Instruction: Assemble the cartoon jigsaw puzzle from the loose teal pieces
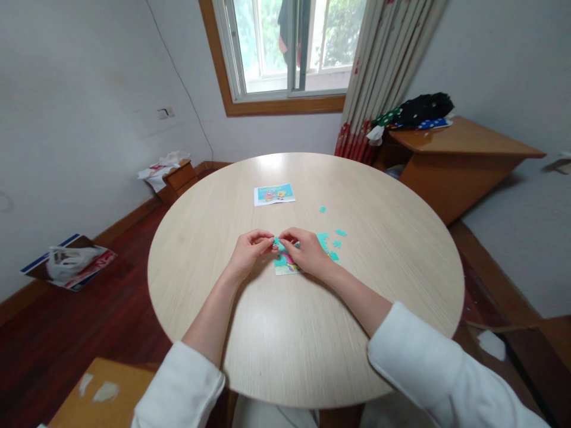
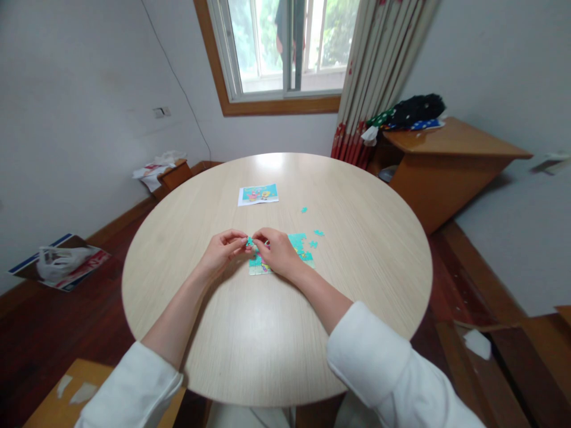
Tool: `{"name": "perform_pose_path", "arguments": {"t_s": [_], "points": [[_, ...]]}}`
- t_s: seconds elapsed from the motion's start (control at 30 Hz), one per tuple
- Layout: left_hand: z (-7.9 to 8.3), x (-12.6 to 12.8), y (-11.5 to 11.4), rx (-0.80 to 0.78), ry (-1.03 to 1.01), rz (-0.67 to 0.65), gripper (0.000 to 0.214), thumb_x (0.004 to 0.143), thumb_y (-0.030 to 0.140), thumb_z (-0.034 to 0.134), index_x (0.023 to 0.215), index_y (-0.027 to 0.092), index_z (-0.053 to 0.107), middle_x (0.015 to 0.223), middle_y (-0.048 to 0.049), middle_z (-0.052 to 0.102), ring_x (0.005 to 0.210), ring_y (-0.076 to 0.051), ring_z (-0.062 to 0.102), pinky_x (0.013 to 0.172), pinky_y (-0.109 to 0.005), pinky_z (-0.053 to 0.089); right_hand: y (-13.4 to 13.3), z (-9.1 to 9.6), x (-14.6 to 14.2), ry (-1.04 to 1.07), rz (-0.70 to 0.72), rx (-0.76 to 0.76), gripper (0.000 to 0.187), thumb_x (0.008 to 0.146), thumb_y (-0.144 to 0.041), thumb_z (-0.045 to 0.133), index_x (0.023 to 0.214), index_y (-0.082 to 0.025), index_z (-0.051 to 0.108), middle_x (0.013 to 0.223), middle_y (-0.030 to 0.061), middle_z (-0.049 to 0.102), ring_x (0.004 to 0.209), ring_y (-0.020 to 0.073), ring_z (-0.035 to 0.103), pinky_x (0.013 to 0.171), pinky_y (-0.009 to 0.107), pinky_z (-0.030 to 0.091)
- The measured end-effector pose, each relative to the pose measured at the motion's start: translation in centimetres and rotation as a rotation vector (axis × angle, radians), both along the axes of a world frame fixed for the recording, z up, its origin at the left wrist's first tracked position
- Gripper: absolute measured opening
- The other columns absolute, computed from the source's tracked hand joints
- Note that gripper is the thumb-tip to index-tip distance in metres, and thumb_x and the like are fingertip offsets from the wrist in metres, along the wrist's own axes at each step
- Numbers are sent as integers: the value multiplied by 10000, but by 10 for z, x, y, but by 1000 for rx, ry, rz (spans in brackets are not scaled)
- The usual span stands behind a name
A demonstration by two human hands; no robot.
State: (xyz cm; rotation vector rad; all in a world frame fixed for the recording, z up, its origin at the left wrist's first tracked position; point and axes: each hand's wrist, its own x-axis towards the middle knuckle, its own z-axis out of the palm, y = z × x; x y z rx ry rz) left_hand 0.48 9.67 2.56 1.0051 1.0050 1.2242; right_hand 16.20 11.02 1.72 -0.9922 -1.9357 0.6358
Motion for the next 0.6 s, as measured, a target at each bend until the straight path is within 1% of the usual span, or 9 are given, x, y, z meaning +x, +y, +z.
{"name": "perform_pose_path", "arguments": {"t_s": [0.17, 0.43, 0.6], "points": [[0, 0, 1, -15, 31, 27, 325, 489, 301, 800, 692, 123, 619, 565, -24, 653, 532, -127, 610, 592, -286, 526, -1, 1, -1, -3, -1, -6, 111, 794, -142, 528, 772, -158, 635, 756, 37, 671, 680, 119, 592, 663, 247, 465], [-1, -1, 1, -9, 61, 39, 336, 492, 324, 793, 694, 125, 614, 566, -13, 638, 532, -126, 601, 600, -293, 524, 0, 0, -2, 0, 2, -9, 119, 803, -158, 522, 782, -164, 640, 752, 33, 671, 675, 118, 593, 657, 247, 465], [-2, -1, 3, 2, 48, 66, 343, 477, 333, 797, 684, 128, 617, 577, -7, 633, 527, -121, 589, 595, -292, 517, 0, 0, -1, -10, -11, 2, 138, 799, -131, 509, 783, -166, 641, 754, 34, 671, 681, 121, 593, 669, 252, 463]]}}
